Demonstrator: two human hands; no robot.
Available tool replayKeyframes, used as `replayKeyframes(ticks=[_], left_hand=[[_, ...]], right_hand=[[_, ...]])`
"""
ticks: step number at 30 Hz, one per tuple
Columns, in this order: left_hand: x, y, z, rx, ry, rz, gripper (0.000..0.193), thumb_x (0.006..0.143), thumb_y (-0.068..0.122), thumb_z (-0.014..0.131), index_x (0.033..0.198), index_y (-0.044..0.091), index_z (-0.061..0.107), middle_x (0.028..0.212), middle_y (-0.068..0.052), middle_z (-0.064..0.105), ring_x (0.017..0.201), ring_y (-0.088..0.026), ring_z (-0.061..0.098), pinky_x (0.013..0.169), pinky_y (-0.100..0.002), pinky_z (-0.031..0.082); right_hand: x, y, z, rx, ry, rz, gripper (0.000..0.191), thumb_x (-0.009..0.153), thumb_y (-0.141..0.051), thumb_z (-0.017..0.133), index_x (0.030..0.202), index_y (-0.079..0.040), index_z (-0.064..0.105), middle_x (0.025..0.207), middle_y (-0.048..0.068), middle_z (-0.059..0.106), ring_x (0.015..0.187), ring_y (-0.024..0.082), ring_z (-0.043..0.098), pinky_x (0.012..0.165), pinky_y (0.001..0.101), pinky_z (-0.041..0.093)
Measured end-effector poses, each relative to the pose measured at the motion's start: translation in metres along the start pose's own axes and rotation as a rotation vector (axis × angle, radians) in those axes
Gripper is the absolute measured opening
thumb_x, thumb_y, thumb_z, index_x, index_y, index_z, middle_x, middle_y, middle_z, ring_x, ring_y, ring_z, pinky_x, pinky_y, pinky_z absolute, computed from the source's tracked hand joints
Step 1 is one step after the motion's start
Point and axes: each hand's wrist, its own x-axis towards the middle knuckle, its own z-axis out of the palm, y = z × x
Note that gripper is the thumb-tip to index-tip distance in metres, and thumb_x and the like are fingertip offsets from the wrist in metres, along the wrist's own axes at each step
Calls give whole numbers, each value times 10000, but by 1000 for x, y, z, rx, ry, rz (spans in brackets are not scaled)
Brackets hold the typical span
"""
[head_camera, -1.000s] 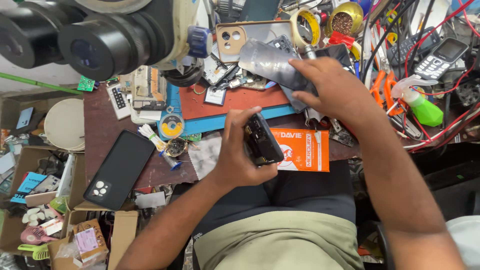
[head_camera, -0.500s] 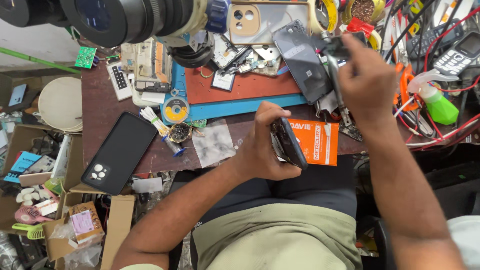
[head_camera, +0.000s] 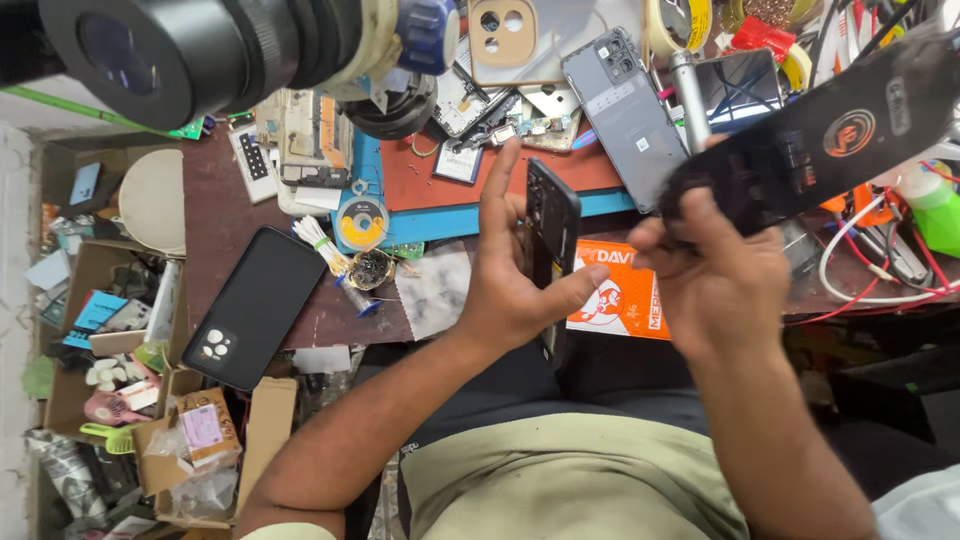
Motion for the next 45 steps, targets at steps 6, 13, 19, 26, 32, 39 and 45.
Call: replayKeyframes(ticks=[6, 13, 19, 26, 32, 39, 45], left_hand=[[0, -8, -6, -66, 32, -104, 1252, 856, 231, 897, 1727, 104, 6, 1139, 1, 501, 964, -74, 568, 862, -237, 509], [-2, -23, -5, 22, 45, 8, 1520, 599, 608, 900, 1707, 96, -6, 1109, 5, 530, 955, -72, 571, 852, -207, 507], [-1, -17, 2, -34, 44, 49, 1522, 585, 589, 919, 1694, 101, -3, 1184, -39, 493, 1007, -116, 582, 975, -277, 576], [-7, -4, -2, 173, 74, 106, 1460, 612, 620, 885, 1668, 66, 43, 1395, -101, 489, 1148, -161, 662, 1042, -309, 618], [-9, 0, -9, 548, 147, 167, 1496, 493, 654, 887, 1638, 39, 147, 1395, -150, 525, 1205, -209, 653, 1083, -328, 556], [-12, -2, -15, 579, 121, 189, 1453, 554, 596, 958, 1646, 63, 161, 1465, -178, 456, 1283, -239, 630, 1142, -359, 535], [-11, -2, -19, 637, 120, 212, 1451, 536, 591, 960, 1636, 82, 163, 1457, -184, 434, 1281, -258, 610, 1114, -358, 542]], right_hand=[[-6, 20, 28, -20, -70, 22, 278, 985, 75, 693, 1253, 14, 649, 1077, 203, 723, 825, 222, 701, 742, 340, 602], [-21, 27, 36, -174, 11, -54, 56, 944, 84, 699, 981, 43, 712, 946, 157, 740, 862, 242, 758, 793, 378, 660], [-30, 23, 44, -278, -83, -226, 120, 953, 165, 751, 1016, 86, 686, 977, 163, 737, 907, 224, 740, 886, 354, 632], [-34, 29, 49, -310, -16, -245, 151, 929, 169, 738, 1029, 71, 681, 995, 162, 738, 879, 212, 746, 850, 339, 641], [-37, 34, 56, -360, 56, -315, 223, 907, 160, 750, 1063, 34, 651, 975, 133, 727, 883, 192, 734, 851, 319, 635], [-38, 38, 60, -504, 103, -381, 170, 942, 136, 764, 1052, 43, 674, 963, 125, 737, 834, 165, 727, 814, 278, 608], [-41, 39, 58, -719, 150, -451, 101, 976, 80, 798, 1003, 64, 702, 936, 122, 745, 805, 157, 724, 770, 251, 586]])
